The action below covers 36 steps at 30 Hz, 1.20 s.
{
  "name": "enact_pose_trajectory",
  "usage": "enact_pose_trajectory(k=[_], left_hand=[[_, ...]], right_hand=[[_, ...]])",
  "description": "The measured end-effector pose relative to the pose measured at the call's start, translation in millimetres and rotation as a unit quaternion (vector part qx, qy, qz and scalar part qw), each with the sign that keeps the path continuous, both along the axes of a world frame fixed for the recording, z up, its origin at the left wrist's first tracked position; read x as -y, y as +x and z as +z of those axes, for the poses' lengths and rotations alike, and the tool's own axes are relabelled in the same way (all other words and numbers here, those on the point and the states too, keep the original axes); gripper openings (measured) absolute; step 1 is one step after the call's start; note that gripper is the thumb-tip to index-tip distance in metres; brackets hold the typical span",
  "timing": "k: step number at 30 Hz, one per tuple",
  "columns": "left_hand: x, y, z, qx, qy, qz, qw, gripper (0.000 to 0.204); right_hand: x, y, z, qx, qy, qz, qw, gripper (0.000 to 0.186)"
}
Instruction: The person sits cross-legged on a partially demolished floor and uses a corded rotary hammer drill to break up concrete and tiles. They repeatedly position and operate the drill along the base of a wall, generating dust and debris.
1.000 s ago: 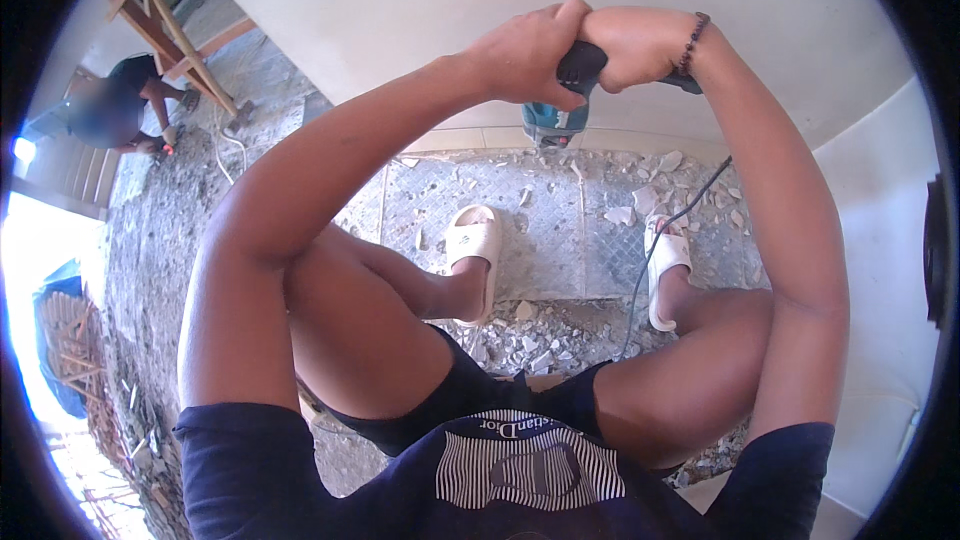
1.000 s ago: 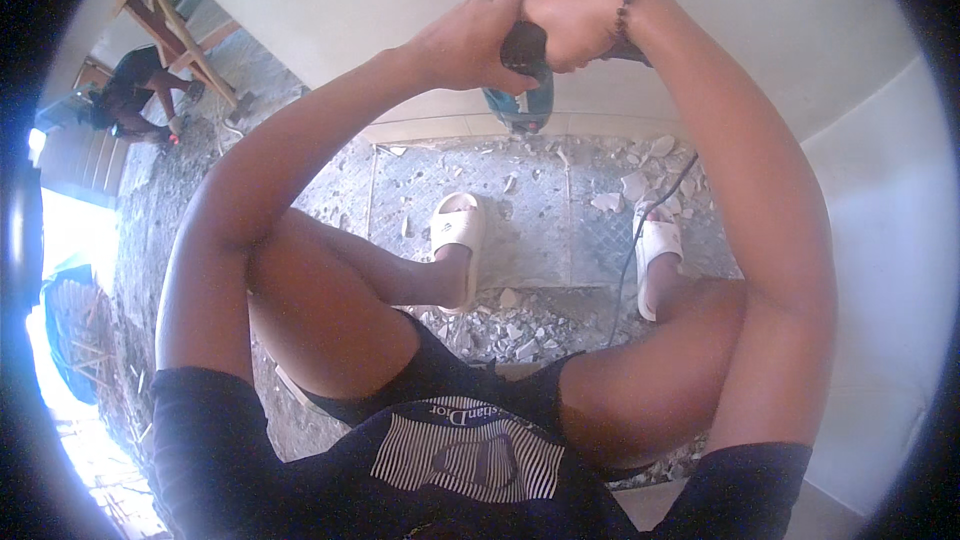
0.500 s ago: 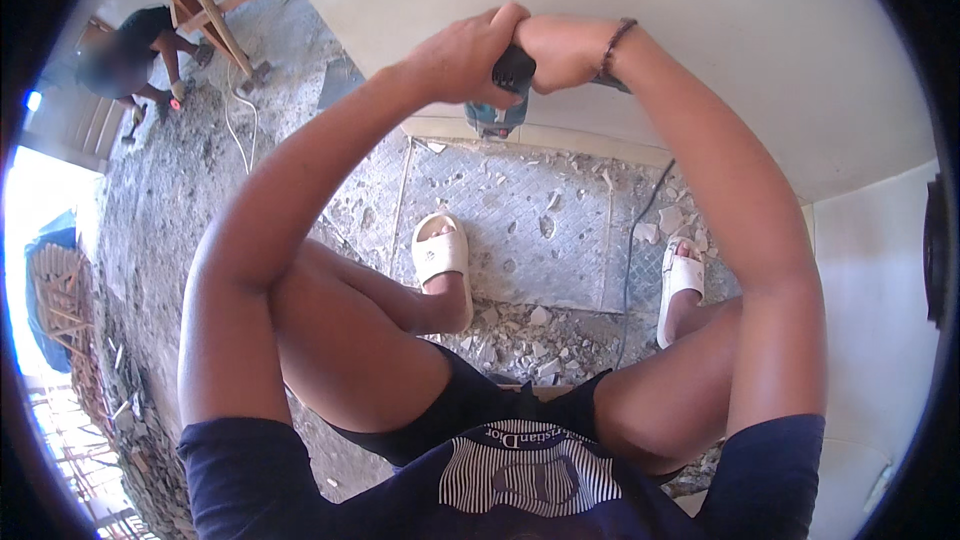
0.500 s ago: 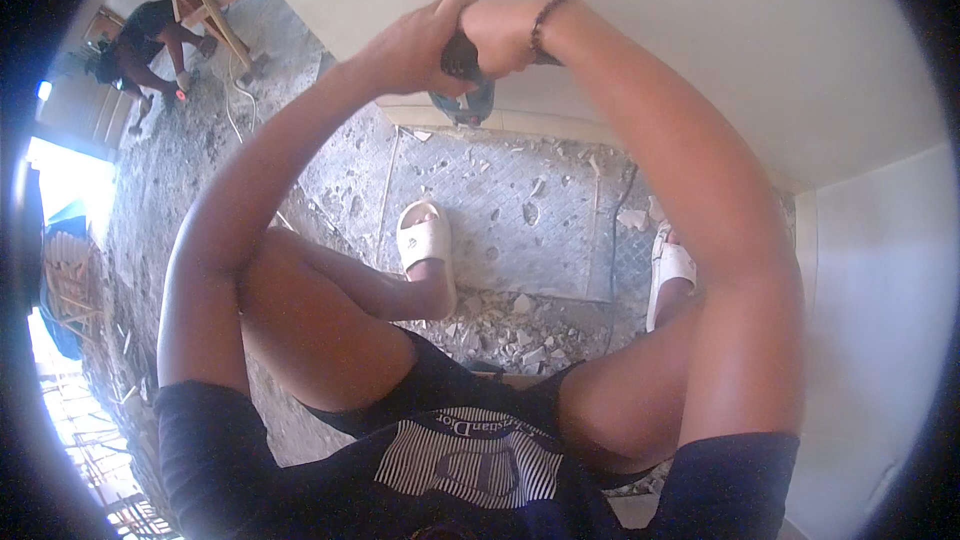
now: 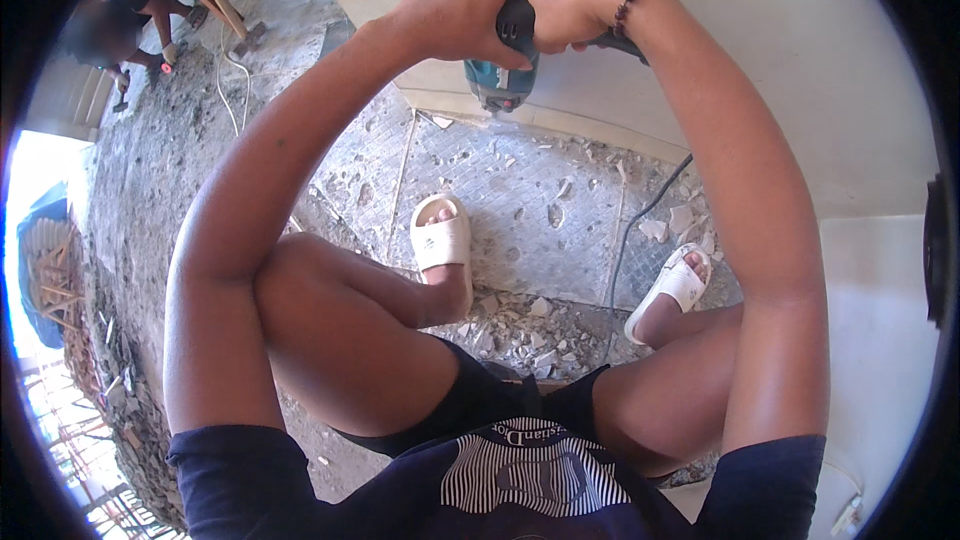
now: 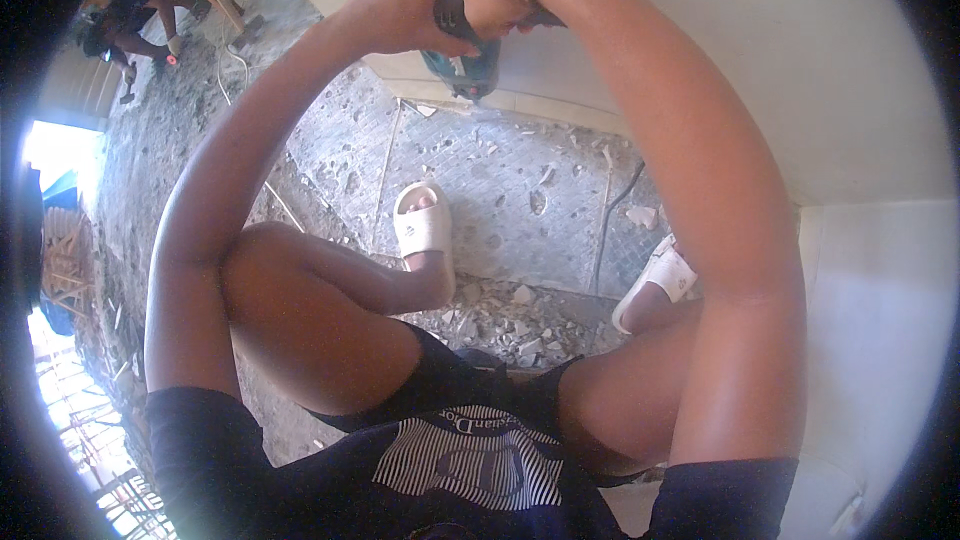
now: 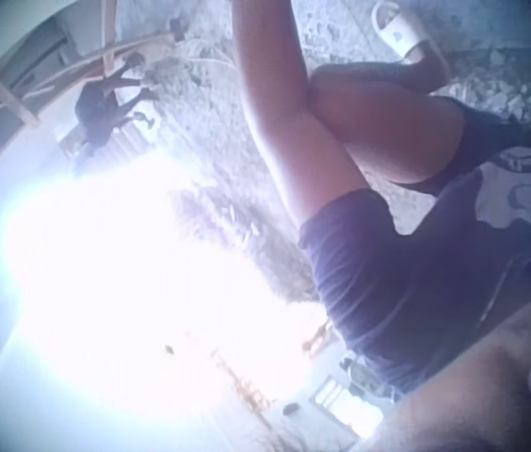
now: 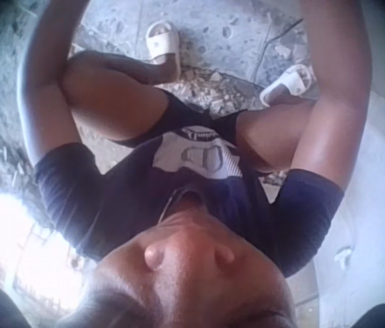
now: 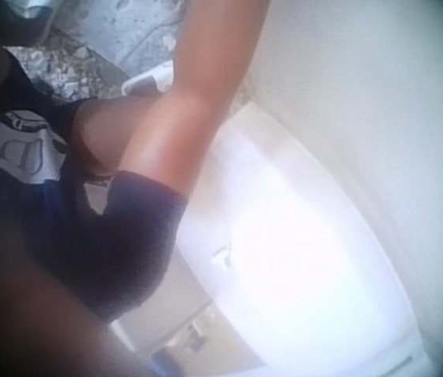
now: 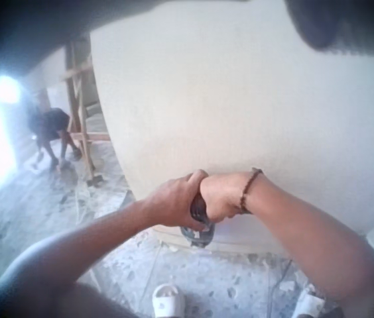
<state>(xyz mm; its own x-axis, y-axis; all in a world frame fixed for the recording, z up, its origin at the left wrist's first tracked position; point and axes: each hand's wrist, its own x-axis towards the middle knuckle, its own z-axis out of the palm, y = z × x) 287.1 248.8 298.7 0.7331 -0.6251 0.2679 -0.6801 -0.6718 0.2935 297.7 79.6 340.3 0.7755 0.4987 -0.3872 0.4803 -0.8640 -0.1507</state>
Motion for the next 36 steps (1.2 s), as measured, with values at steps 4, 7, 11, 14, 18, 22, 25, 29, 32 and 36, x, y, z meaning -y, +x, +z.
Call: enact_pose_trajectory(k=[4,7,11,14,18,22,25,29,32,36], left_hand=[[0.8,5.5,3.9,-0.021,-0.005,0.002,1.000,0.086],[3.5,8.9,1.4,-0.010,-0.007,-0.005,1.000,0.087],[6.2,11.5,-3.2,0.004,0.001,0.001,1.000,0.089],[5.1,11.9,-3.8,0.017,-0.016,-0.015,1.000,0.089],[2.5,10.3,-2.2,0.028,-0.018,-0.027,0.999,0.089],[4.5,8.7,-0.3,0.033,-0.016,-0.041,0.999,0.091],[6.9,7.8,1.5,0.032,-0.008,-0.042,0.999,0.092],[10.3,8.7,2.5,0.024,-0.006,-0.042,0.999,0.090],[12.3,9.6,1.9,0.022,-0.010,-0.041,0.999,0.089],[13.7,9.1,0.8,0.024,-0.025,-0.047,0.998,0.088]], right_hand=[[-7.9,4.8,8.0,-0.010,-0.079,-0.017,0.997,0.015],[-3.2,5.4,14.3,-0.025,-0.072,-0.005,0.997,0.014],[5.9,3.4,19.4,-0.049,-0.024,0.019,0.998,0.012],[1.9,-0.8,18.0,-0.030,-0.030,-0.002,0.999,0.012],[-3.2,-5.1,18.1,-0.027,-0.049,-0.038,0.998,0.012],[-0.6,-7.3,20.5,-0.027,-0.044,-0.040,0.998,0.012],[1.4,-8.9,20.2,-0.026,-0.040,-0.035,0.998,0.012],[4.4,-10.6,18.2,-0.025,-0.036,-0.035,0.998,0.013],[6.3,-10.4,18.4,-0.024,-0.031,-0.034,0.999,0.013],[8.7,-10.2,19.6,-0.027,-0.024,-0.030,0.999,0.013]])
